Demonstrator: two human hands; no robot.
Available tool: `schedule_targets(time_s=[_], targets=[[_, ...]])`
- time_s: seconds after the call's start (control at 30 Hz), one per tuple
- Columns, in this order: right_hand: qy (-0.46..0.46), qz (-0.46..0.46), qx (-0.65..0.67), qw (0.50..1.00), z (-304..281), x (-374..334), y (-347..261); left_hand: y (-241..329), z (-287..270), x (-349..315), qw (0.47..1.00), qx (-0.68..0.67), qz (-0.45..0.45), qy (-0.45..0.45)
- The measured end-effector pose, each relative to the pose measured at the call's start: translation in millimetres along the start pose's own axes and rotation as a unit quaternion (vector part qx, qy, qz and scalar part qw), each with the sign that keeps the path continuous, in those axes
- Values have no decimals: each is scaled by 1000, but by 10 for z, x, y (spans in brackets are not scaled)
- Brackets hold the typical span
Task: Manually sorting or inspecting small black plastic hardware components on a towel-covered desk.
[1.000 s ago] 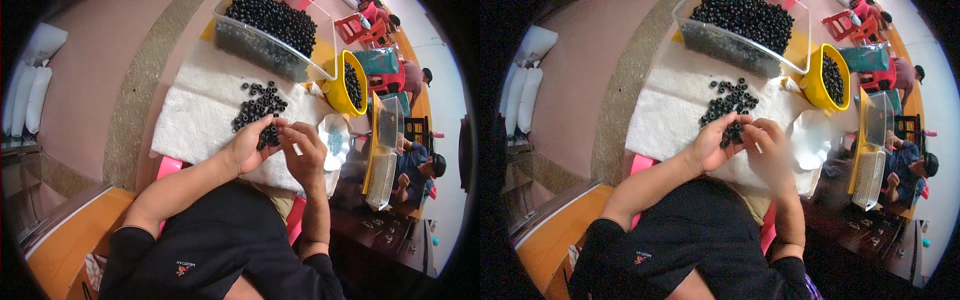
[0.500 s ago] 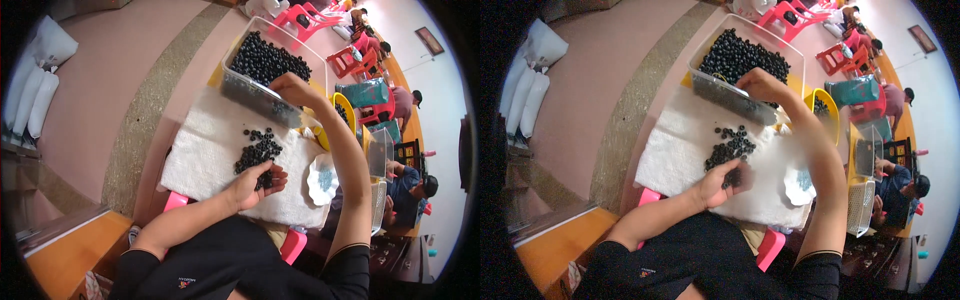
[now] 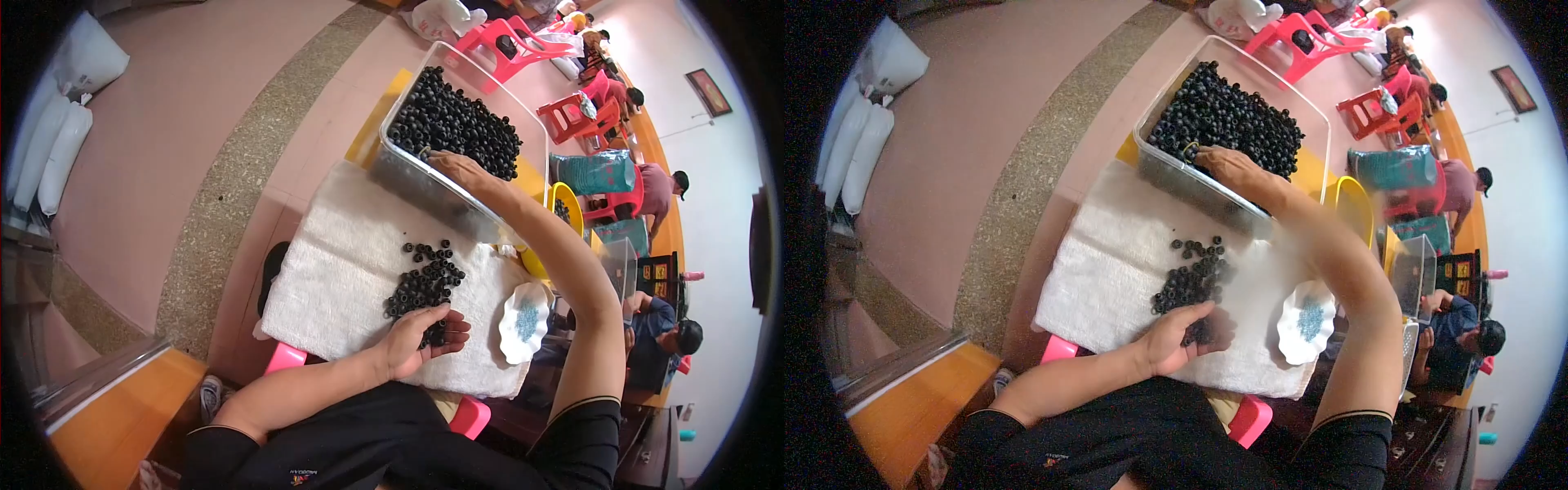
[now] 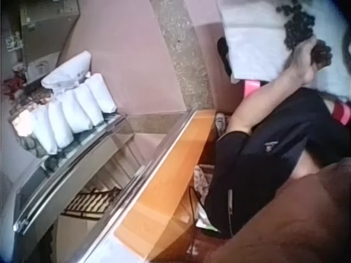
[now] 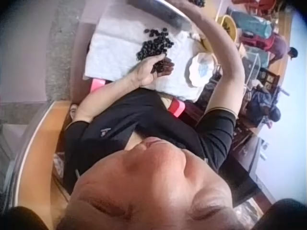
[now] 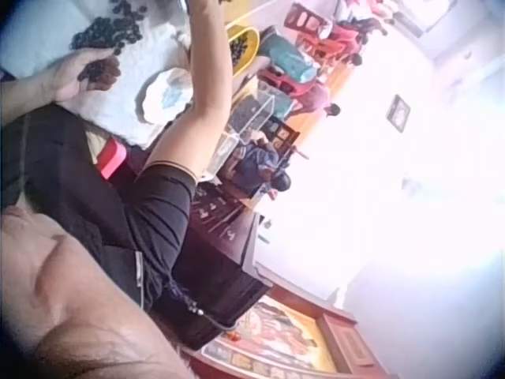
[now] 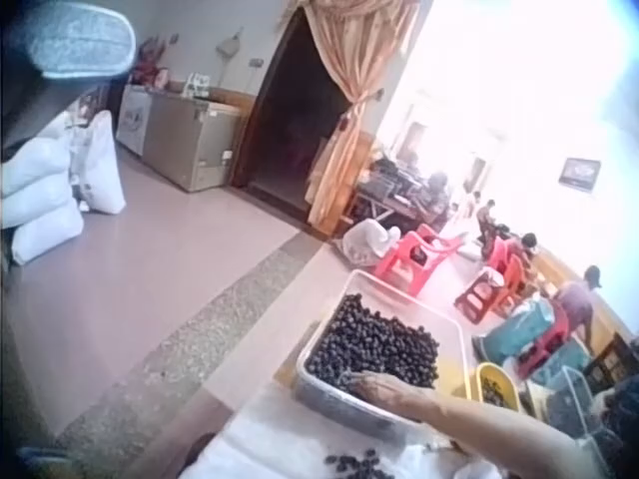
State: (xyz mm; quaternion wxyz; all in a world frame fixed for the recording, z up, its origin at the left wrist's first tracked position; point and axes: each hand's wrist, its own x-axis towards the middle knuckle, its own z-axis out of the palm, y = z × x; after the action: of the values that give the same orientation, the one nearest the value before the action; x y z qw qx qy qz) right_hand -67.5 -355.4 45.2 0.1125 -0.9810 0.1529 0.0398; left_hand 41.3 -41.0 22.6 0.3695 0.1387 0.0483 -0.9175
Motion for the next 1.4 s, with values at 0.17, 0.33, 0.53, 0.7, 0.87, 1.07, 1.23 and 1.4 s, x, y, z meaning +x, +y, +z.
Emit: schedule_targets(time_s=[0.17, 0.33, 0.53, 0.7, 0.87, 1.07, 1.23, 1.4], targets=[[-90, 76, 7, 993, -46, 185, -86, 2, -39, 5, 1000, -7, 6, 0], [-20, 76, 89, 993, 54, 210, 63, 3, 24, -16, 1000, 21, -1, 3], [-69, 64, 80, 992, 11, 347, -33, 30, 30, -23, 1000, 18, 7, 11], [-20, 107, 100, 989, 18, 339, -127, 58, 33, -22, 1000, 18, 14, 5], [-33, 107, 76, 991, 93, 310, -5, 54, 54, -18, 1000, 27, 9, 2], [-49, 187, 124, 973, -169, 390, -333, 65, 39, -33, 999, 31, 17, 4], [-35, 209, 148, 966, -213, 366, -372, 54, 55, -36, 999, 32, 18, 10], [-75, 219, 89, 969, -361, 355, -495, 57, 26, -39, 999, 27, 21, 5]])
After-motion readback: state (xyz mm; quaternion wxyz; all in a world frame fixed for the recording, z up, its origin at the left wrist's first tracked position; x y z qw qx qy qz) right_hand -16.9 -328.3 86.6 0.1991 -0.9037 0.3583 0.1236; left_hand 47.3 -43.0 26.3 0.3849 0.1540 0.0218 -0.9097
